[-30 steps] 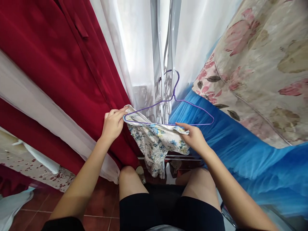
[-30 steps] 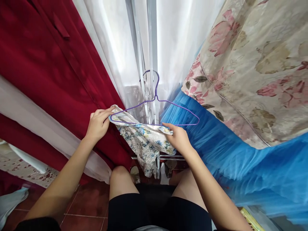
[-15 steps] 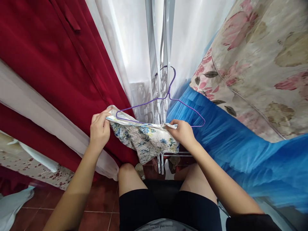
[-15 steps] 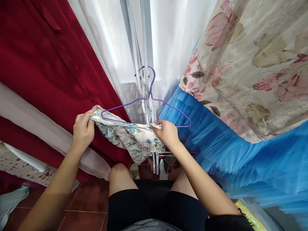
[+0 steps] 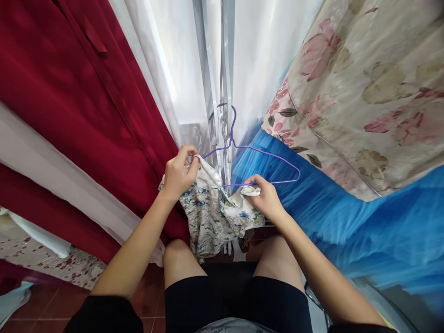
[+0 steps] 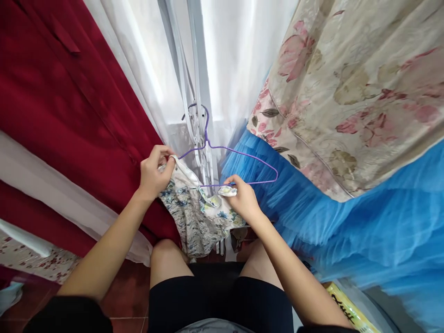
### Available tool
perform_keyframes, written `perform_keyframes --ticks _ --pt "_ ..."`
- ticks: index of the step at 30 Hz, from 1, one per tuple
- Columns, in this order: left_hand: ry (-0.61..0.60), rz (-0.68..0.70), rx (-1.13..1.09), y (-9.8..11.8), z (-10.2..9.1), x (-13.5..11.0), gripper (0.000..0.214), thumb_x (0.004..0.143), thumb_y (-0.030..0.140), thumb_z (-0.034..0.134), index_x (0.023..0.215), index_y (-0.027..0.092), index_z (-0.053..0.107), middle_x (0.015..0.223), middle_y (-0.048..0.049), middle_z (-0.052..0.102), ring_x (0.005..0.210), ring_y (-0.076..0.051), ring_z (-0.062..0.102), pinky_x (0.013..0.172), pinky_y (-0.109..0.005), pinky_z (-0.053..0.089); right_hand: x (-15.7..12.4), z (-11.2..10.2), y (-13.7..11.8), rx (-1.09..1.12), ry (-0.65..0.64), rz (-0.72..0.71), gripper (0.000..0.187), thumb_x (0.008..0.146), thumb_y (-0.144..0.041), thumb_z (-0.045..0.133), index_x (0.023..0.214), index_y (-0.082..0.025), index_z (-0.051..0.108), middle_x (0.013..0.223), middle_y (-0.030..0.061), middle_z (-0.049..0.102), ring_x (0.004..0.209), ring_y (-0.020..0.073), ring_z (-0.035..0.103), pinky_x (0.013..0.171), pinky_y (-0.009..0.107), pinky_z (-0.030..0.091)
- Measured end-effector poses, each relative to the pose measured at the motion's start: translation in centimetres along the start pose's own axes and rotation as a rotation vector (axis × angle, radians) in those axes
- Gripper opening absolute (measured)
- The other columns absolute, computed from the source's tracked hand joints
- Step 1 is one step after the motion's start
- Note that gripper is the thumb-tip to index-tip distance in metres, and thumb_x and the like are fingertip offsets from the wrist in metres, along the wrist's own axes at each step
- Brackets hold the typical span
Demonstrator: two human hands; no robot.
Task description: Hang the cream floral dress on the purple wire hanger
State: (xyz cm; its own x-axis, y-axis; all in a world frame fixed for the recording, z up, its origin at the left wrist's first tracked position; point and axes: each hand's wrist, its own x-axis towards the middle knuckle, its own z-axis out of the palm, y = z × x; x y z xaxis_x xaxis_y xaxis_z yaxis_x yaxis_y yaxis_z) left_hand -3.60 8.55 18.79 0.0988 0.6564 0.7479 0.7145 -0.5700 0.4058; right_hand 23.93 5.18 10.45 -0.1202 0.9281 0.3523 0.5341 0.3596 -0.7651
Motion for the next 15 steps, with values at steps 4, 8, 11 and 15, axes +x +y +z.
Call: perform_keyframes --ticks 4,8,11,15 --pt "0.122 0.004 0.074 -0.8 -0.2 -0.4 0.015 0.090 0.031 0.064 0.098 0.018 0.065 0.082 -0.0014 0.068 0.058 -0.012 0.050 0.063 -0.025 0.042 -1.9 -2.9 2.5 0.091 0.439 -0.019 0.072 0.082 -0.037 0.067 0.146 -0.015 0.042 0.063 -0.0057 0.052 0.054 0.0185 0.049 0.061 0.031 0.041" --pt "0.120 0.018 0.117 -0.9 -0.6 -0.3 0.016 0.092 0.034 0.062 0.092 0.018 0.068 0.074 -0.0008 0.064 0.057 -0.013 0.047 0.063 -0.026 0.040 -1.1 -6.6 3.5 0.019 0.381 0.050 0.067 0.083 -0.040 0.068 0.143 -0.014 0.055 0.060 -0.0050 0.053 0.054 0.0167 0.045 0.058 0.031 0.039" --pt "0.110 -0.004 0.132 -1.6 -1.6 -0.2 0.019 0.094 0.035 0.061 0.089 0.018 0.070 0.080 -0.0034 0.068 0.066 -0.016 0.053 0.069 -0.027 0.041 -0.3 -9.7 3.1 0.000 0.146 0.057 0.034 0.083 -0.040 0.069 0.103 -0.014 0.076 0.069 0.0018 0.065 0.061 0.0162 0.052 0.058 0.028 0.039" --pt "-0.016 -0.180 0.028 -4.3 -2.9 -1.3 0.032 0.098 0.041 0.056 0.080 0.018 0.067 0.070 -0.0006 0.060 0.065 -0.015 0.051 0.065 -0.026 0.037 -0.6 -12.7 2.1 0.200 -0.247 0.159 0.036 0.080 -0.049 0.077 0.081 -0.013 0.077 0.065 0.0031 0.066 0.055 0.0143 0.052 0.052 0.026 0.036"
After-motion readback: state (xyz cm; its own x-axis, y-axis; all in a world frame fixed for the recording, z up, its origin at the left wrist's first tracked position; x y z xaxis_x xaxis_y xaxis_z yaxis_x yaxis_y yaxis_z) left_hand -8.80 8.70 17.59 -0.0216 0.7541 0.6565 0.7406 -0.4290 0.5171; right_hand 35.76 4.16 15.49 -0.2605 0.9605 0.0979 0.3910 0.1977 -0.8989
